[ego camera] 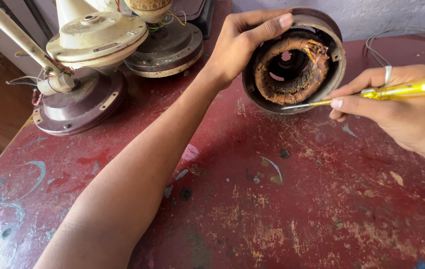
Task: The person uses a yellow-handled screwdriver to scrape and clean the interior copper windings of a disassembled motor housing. They rotate the housing to access different sections while continuing to scrape away debris and residue from the inner surface.
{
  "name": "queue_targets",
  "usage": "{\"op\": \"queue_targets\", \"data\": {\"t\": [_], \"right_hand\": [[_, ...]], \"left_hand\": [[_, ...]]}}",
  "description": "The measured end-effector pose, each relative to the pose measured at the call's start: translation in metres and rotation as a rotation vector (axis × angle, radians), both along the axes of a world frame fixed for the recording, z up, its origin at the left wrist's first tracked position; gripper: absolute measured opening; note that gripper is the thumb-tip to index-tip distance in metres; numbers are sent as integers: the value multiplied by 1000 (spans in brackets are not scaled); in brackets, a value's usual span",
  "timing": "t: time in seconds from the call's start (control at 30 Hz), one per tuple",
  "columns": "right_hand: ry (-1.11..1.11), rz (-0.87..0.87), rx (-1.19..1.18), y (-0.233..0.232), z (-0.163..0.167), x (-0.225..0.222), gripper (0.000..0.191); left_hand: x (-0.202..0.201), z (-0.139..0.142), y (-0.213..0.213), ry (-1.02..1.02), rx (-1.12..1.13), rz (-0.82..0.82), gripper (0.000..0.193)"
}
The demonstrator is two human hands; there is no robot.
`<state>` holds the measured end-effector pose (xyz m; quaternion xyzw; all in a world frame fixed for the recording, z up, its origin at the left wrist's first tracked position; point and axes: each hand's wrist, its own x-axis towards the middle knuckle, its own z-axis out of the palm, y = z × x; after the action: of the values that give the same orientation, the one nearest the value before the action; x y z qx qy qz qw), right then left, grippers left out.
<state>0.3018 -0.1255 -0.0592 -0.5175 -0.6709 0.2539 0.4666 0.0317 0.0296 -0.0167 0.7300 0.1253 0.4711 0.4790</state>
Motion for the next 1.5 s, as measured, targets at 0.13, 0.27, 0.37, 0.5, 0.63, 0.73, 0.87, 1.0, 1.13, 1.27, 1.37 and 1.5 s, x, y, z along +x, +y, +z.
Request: {"op": "queue_targets", "data": {"t": [0.13, 0.27, 0.37, 0.5, 0.63, 0.73, 0.87, 1.0, 1.13, 1.27, 1.37, 1.5], "right_hand": [[-42, 87, 87, -5, 13, -8, 13], [-30, -6, 43, -14, 15, -34, 13], [-44, 5, 31, -19, 21, -43, 14], [15, 136, 66, -19, 30, -37, 15], [44, 62, 18, -14, 13, -31, 14], [72, 96, 5, -10, 4, -19, 15], [172, 136, -28, -6, -1, -12, 17], [294, 244, -21, -4, 0, -16, 14], [280, 214, -25, -2, 2, -13, 12], [297, 227, -44, 3, -3, -4, 13], [325, 260, -29, 5, -8, -2, 14], [331, 231, -50, 2, -3, -3, 13]], "left_hand": [[2, -1, 4, -17, -8, -2, 50], [0, -3, 5, -31, -18, -25, 50], [0, -3, 5, -32, -12, -37, 50], [-1, -3, 7, -25, -8, -12, 49], [0, -3, 7, -23, -15, -17, 49], [0, -3, 7, -31, 0, -23, 49], [0, -5, 6, -27, 0, 3, 48], [0, -4, 7, -38, -6, -15, 48], [-1, -3, 6, -24, -1, -6, 48], [-1, -3, 5, -26, -31, 11, 47], [-1, -3, 5, -32, -25, 7, 48], [-1, -4, 6, -31, -1, 15, 48]]}}
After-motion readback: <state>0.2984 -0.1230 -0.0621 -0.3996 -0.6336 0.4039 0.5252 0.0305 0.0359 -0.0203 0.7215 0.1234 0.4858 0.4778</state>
